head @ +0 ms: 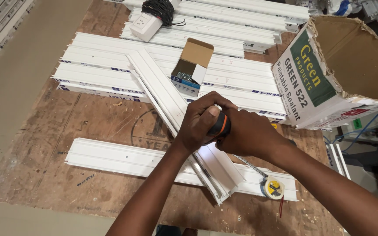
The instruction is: The recorder measures, marks, and drills white PVC profiles to assemble a frame on a workbench.
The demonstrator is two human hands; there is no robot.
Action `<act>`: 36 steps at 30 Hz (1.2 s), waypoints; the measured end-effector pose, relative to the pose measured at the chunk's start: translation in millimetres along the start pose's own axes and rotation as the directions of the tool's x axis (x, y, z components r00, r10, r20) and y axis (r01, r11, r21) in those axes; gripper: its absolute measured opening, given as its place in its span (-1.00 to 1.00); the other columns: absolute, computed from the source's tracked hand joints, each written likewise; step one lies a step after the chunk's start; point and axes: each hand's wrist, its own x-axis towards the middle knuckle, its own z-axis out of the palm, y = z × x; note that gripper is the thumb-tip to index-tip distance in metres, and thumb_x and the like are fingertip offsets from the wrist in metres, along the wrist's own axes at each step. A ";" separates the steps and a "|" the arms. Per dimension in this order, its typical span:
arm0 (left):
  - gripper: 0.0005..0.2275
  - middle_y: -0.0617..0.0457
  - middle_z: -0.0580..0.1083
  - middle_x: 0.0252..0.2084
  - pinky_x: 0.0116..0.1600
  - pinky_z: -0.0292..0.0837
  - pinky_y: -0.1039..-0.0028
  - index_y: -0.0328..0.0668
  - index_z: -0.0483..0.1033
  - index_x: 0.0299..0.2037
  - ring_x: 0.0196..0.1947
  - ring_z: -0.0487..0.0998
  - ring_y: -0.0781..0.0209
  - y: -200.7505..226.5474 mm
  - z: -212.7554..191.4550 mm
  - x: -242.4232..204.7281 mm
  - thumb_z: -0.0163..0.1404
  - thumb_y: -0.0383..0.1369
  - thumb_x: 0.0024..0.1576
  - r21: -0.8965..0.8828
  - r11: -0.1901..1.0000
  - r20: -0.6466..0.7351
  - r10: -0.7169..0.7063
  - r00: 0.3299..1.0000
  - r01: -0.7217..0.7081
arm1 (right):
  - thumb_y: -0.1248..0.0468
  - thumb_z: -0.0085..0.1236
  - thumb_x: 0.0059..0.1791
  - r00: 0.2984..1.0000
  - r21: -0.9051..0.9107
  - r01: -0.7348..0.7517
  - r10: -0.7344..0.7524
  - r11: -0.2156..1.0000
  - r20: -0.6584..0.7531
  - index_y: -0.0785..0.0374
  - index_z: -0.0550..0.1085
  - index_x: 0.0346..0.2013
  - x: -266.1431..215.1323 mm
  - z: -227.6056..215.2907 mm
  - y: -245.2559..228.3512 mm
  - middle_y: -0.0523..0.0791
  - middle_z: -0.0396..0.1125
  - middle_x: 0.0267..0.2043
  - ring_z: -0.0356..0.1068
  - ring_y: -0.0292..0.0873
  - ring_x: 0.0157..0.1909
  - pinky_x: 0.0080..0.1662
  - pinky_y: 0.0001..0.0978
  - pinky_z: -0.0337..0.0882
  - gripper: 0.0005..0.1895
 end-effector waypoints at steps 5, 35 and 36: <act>-0.45 -0.03 0.54 -0.18 0.01 0.49 0.43 -0.37 0.55 -0.09 -0.15 0.54 0.26 -0.4 0.8 1.7 -0.17 0.08 0.27 0.025 1.000 -0.004 0.013 1.000 -0.013 | 0.05 0.40 -0.29 1.000 0.018 0.002 -0.002 1.000 0.005 0.09 0.44 -0.07 1.1 -0.5 2.6 -0.04 0.52 -0.23 0.55 0.07 -0.15 -0.07 -0.04 0.53 -0.45; -0.44 -0.06 0.54 -0.13 0.04 0.46 0.42 -0.38 0.56 -0.08 -0.12 0.54 0.22 -4.2 -2.4 -6.0 -0.17 0.10 0.27 0.077 0.996 -0.050 0.039 0.998 -0.035 | 0.03 0.42 -0.29 1.000 -0.027 0.028 -0.028 0.999 0.010 0.15 0.35 0.02 8.5 4.8 0.9 -0.01 0.51 -0.19 0.53 0.10 -0.11 -0.06 -0.01 0.51 -0.32; -0.44 -0.06 0.54 -0.13 0.05 0.47 0.42 -0.37 0.56 -0.08 -0.11 0.55 0.22 -4.3 -2.3 -5.6 -0.18 0.10 0.27 0.078 0.996 -0.047 0.045 0.998 -0.041 | 0.03 0.42 -0.28 1.000 -0.037 0.022 -0.022 0.999 0.014 0.14 0.36 0.01 8.0 4.1 1.0 -0.02 0.51 -0.19 0.53 0.10 -0.10 -0.06 -0.01 0.51 -0.34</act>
